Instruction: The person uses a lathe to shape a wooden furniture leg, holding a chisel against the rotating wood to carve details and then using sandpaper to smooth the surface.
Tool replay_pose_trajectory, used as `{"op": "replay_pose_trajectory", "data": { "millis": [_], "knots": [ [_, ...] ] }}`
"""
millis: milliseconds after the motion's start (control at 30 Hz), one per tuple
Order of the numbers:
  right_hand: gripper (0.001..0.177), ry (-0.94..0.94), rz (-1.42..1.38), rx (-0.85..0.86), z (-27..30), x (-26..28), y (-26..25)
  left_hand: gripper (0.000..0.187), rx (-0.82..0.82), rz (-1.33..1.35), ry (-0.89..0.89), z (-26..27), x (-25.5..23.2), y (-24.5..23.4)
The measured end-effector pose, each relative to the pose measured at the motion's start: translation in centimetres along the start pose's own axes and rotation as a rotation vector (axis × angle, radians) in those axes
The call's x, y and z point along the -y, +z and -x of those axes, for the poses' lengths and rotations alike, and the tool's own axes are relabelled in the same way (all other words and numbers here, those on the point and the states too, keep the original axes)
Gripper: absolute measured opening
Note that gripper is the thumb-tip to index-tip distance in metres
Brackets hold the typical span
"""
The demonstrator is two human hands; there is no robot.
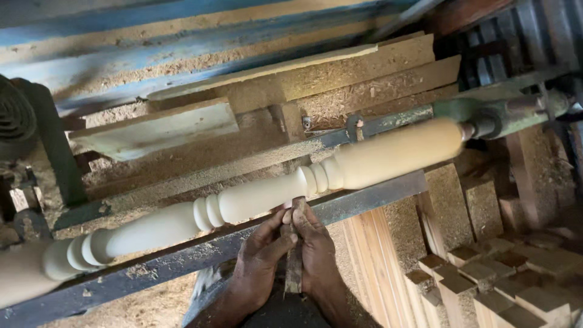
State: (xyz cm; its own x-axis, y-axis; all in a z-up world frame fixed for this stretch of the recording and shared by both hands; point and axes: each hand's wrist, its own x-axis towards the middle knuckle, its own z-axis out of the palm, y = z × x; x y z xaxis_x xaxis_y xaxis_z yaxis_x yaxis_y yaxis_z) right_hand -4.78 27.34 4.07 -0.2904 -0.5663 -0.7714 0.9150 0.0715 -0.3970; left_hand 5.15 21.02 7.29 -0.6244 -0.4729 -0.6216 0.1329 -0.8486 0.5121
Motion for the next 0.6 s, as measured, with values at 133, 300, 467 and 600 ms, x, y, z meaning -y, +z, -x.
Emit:
{"op": "replay_pose_trajectory", "data": {
  "millis": [133, 300, 467, 600],
  "knots": [
    [0.025, -0.022, -0.094, 0.162, 0.4, 0.2, -0.1, 0.060, -0.094, -0.244, -0.162, 0.0, -0.5, -0.3],
    [0.024, -0.037, -0.047, 0.106, 0.1, -0.3, -0.3, 0.058, -0.040, -0.216, -0.111, -0.4, 0.9, -1.8],
    [0.024, -0.052, -0.111, 0.177, 0.2, -0.3, -0.6, 0.055, -0.032, -0.154, -0.103, -0.7, 1.9, -2.5],
    [0.027, 0.002, -0.113, 0.009, 0.2, -0.1, -0.8, 0.056, -0.021, -0.186, -0.056, -1.0, 2.6, -2.8]
  ]
}}
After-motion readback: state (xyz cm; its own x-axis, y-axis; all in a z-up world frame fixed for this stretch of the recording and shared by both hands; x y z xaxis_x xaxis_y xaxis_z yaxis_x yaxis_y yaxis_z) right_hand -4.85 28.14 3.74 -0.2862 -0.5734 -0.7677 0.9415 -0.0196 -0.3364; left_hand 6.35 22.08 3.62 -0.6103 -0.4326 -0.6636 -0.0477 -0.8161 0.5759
